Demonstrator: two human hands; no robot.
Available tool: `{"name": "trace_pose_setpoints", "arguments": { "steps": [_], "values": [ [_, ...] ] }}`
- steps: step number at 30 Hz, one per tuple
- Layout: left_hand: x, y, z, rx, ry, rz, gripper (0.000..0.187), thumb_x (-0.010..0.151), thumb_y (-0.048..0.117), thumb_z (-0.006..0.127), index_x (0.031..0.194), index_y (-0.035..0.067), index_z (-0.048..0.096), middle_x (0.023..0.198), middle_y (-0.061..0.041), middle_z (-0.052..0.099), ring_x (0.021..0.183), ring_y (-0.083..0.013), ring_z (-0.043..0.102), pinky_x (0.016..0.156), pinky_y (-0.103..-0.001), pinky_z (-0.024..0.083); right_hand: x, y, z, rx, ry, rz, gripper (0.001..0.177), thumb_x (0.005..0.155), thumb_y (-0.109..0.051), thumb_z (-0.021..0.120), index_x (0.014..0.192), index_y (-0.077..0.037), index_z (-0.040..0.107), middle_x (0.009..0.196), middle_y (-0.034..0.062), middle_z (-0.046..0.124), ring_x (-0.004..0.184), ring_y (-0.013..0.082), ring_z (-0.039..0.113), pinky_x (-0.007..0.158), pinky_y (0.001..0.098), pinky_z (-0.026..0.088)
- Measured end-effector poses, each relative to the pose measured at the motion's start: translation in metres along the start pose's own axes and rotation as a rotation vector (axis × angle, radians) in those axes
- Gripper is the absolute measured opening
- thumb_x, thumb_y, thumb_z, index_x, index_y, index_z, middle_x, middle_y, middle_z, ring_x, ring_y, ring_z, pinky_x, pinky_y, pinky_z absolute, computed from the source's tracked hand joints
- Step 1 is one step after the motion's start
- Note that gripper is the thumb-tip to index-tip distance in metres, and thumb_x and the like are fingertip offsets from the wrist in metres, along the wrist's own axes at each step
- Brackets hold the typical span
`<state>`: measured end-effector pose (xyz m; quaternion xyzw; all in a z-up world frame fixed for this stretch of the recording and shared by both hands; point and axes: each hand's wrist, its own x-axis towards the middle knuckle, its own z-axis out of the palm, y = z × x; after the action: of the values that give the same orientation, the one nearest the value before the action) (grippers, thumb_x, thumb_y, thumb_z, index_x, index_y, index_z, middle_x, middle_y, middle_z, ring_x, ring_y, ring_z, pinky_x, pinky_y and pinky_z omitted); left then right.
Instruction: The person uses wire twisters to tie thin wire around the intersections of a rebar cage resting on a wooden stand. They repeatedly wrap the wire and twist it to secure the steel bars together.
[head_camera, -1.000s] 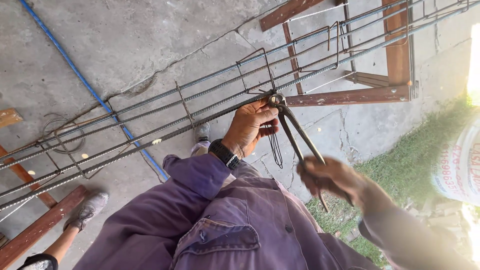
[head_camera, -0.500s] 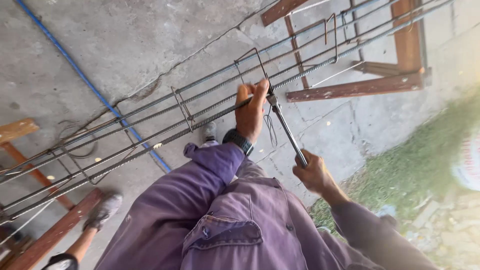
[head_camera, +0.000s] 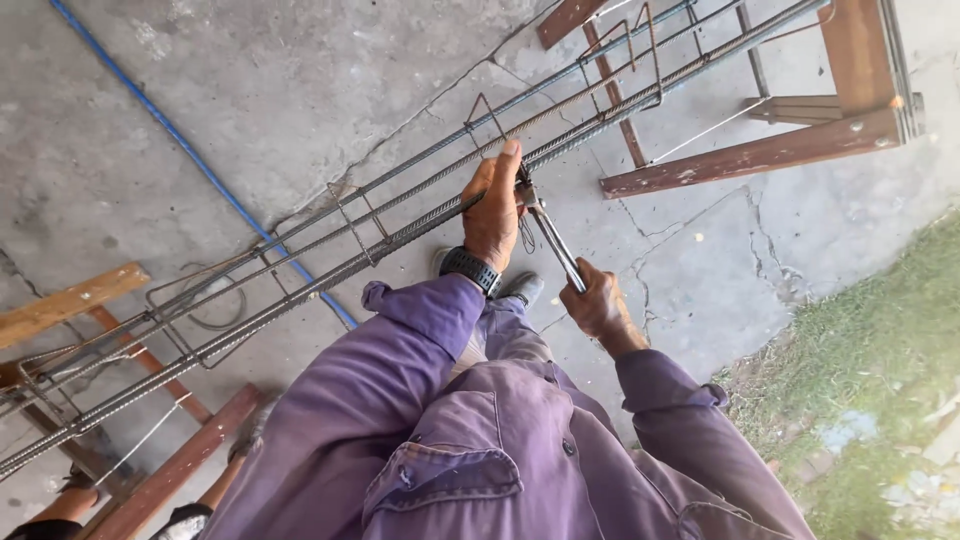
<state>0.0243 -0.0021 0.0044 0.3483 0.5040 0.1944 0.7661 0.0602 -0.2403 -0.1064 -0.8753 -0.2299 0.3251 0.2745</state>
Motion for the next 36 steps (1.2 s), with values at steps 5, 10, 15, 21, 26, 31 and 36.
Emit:
{"name": "trace_pose_setpoints", "arguments": {
  "steps": [5,10,15,21,26,31,36],
  "values": [
    [-0.023,-0.007,-0.005,-0.073,0.022,-0.001,0.057,0.084,0.055,0.073,0.108,0.005,0.058,0.103,-0.009,0.054,0.091,-0.0183,0.058,0.072,-0.025,0.046,-0.010,-0.003,-0.001,0.003,0.051,-0.007,0.011,0.074,-0.016,0.064,0.081,-0.012,0.056,0.061,0.0211,0.058,0.062,0.0412,0.064,0.058,0.0497,0.048],
    [-0.043,-0.068,0.005,-0.015,-0.042,-0.088,0.035,0.087,0.037,0.079,0.102,0.009,0.062,0.098,0.001,0.054,0.093,-0.0119,0.048,0.077,-0.028,0.042,-0.016,-0.010,-0.006,-0.025,0.099,0.029,0.016,0.070,-0.021,0.067,0.082,-0.015,0.059,0.062,0.0192,0.060,0.064,0.0428,0.066,0.060,0.0510,0.051],
    [-0.076,-0.040,0.050,-0.137,0.062,-0.156,0.052,0.067,0.027,0.096,0.084,0.012,0.049,0.073,0.001,0.048,0.063,-0.0104,0.052,0.063,-0.029,0.043,-0.040,-0.034,-0.015,-0.263,0.251,0.100,0.018,0.071,-0.026,0.070,0.081,-0.015,0.060,0.062,0.0214,0.064,0.067,0.0433,0.069,0.062,0.0547,0.052],
    [-0.067,-0.049,0.055,-0.230,0.070,-0.348,0.052,0.080,0.038,0.086,0.060,0.013,0.045,0.050,0.001,0.041,0.043,-0.0138,0.045,0.048,-0.031,0.042,-0.070,-0.081,-0.061,-0.199,0.097,0.101,0.031,0.070,-0.040,0.079,0.083,-0.018,0.061,0.067,0.0112,0.069,0.072,0.0385,0.072,0.066,0.0534,0.055],
    [-0.056,-0.056,0.019,-0.392,-0.397,-0.557,0.047,0.085,0.040,0.078,0.060,0.020,0.043,0.047,0.005,0.039,0.042,-0.0115,0.044,0.053,-0.032,0.049,-0.077,-0.102,-0.096,0.536,-0.514,0.275,0.018,0.078,-0.020,0.082,0.083,-0.008,0.070,0.070,0.0071,0.072,0.065,0.0191,0.071,0.064,0.0299,0.058],
    [-0.051,-0.063,0.011,-0.480,-0.633,-0.602,0.042,0.087,0.042,0.070,0.060,0.021,0.046,0.045,0.007,0.038,0.042,-0.0096,0.041,0.054,-0.029,0.043,-0.083,-0.117,-0.079,0.699,-0.584,0.418,0.035,0.084,-0.005,0.075,0.057,-0.005,0.053,0.048,0.0068,0.050,0.041,0.0145,0.046,0.040,0.0255,0.039],
    [-0.084,-0.035,0.040,-0.209,-0.027,-0.335,0.040,0.074,0.021,0.085,0.090,0.010,0.050,0.073,-0.008,0.059,0.053,-0.0165,0.053,0.051,-0.029,0.050,-0.073,-0.091,-0.060,0.007,-0.222,0.445,0.012,0.067,-0.009,0.059,0.066,-0.015,0.048,0.059,-0.0019,0.050,0.052,0.0130,0.043,0.045,0.0349,0.035]
  ]
}}
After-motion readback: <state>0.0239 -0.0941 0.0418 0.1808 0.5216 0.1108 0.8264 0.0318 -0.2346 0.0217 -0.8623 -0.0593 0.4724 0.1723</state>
